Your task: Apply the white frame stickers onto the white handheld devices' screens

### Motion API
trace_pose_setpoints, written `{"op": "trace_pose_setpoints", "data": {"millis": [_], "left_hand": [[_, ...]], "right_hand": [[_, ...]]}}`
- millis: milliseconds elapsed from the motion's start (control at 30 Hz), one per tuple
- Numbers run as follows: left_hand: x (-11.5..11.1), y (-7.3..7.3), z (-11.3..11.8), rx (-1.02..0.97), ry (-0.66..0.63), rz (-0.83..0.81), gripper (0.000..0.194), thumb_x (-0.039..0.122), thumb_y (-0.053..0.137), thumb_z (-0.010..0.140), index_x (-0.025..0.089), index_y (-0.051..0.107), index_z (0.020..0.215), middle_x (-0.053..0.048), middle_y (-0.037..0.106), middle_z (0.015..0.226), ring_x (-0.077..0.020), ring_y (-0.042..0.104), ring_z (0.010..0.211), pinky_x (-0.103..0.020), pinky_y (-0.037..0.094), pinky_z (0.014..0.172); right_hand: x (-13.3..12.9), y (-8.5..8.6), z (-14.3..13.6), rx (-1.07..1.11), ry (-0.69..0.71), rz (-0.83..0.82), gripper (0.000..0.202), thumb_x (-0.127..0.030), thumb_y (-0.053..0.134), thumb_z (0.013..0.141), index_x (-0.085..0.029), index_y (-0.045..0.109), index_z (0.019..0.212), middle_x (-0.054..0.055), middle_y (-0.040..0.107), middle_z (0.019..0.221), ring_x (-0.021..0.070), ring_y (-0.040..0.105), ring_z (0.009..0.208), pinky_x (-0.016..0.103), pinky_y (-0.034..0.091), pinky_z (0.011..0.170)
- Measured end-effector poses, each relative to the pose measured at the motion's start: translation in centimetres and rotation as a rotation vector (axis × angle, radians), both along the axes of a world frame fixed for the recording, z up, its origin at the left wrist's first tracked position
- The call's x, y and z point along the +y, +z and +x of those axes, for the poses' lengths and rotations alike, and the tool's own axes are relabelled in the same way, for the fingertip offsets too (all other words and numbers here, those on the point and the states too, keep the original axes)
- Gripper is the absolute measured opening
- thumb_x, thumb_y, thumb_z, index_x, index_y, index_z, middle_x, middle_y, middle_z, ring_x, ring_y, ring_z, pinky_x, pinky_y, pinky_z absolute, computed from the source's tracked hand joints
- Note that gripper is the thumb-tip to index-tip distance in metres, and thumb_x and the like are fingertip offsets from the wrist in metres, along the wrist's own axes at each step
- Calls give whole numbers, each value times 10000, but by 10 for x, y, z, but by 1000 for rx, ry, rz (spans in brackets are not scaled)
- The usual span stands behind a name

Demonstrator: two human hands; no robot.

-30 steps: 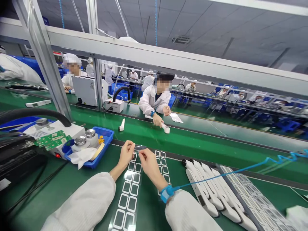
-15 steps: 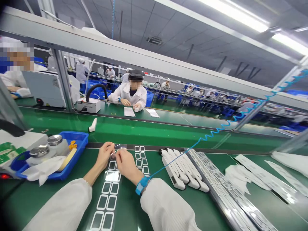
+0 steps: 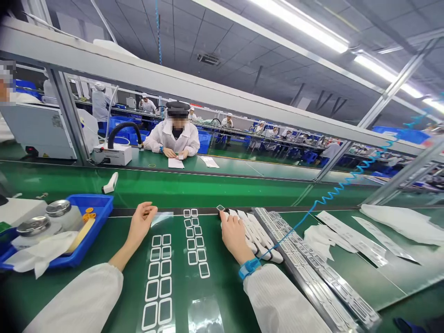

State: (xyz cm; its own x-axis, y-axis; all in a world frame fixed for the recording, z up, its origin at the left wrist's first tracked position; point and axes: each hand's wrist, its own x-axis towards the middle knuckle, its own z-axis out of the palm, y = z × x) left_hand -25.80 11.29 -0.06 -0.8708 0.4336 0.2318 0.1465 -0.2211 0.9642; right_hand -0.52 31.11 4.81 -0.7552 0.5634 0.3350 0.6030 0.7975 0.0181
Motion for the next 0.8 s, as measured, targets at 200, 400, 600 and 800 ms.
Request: {"op": "trace_pose_setpoints", "data": {"millis": [200, 400, 600, 800], "left_hand": [[-19, 12, 9, 69, 130, -6, 387, 493, 684, 732, 223, 587, 992, -76, 628, 1041, -255, 560, 1040, -425, 393, 984], [-57, 32, 83, -54, -107, -42, 381, 543, 729, 672, 205, 655, 831, -57, 667, 842, -234, 623, 844, -376, 491, 835], [-125, 47, 170, -837, -487, 295, 533, 640, 726, 662, 203, 713, 965, -143, 706, 1087, -305, 657, 1036, -404, 542, 864], [-244, 7, 185, -856, 357, 514, 416, 283, 857, 578, 264, 665, 947, 12, 657, 718, -130, 616, 546, -249, 516, 526]], "right_hand": [[-25, 20, 8, -5, 20, -56, 567, -89, 462, 827, -141, 395, 1388, 102, 674, 907, 259, 615, 760, 337, 431, 662], [-95, 84, 23, 625, 285, -391, 563, -268, 478, 901, -210, 275, 1423, -5, 557, 775, 195, 568, 716, 328, 480, 715], [-230, 67, 11, 933, 512, -758, 531, -306, 602, 869, -293, 369, 1346, 1, 626, 786, 206, 633, 735, 363, 511, 784], [-336, -6, -4, 734, 544, -1237, 376, -481, 625, 834, -252, 565, 1126, -18, 575, 591, 185, 574, 538, 313, 492, 595]]}}
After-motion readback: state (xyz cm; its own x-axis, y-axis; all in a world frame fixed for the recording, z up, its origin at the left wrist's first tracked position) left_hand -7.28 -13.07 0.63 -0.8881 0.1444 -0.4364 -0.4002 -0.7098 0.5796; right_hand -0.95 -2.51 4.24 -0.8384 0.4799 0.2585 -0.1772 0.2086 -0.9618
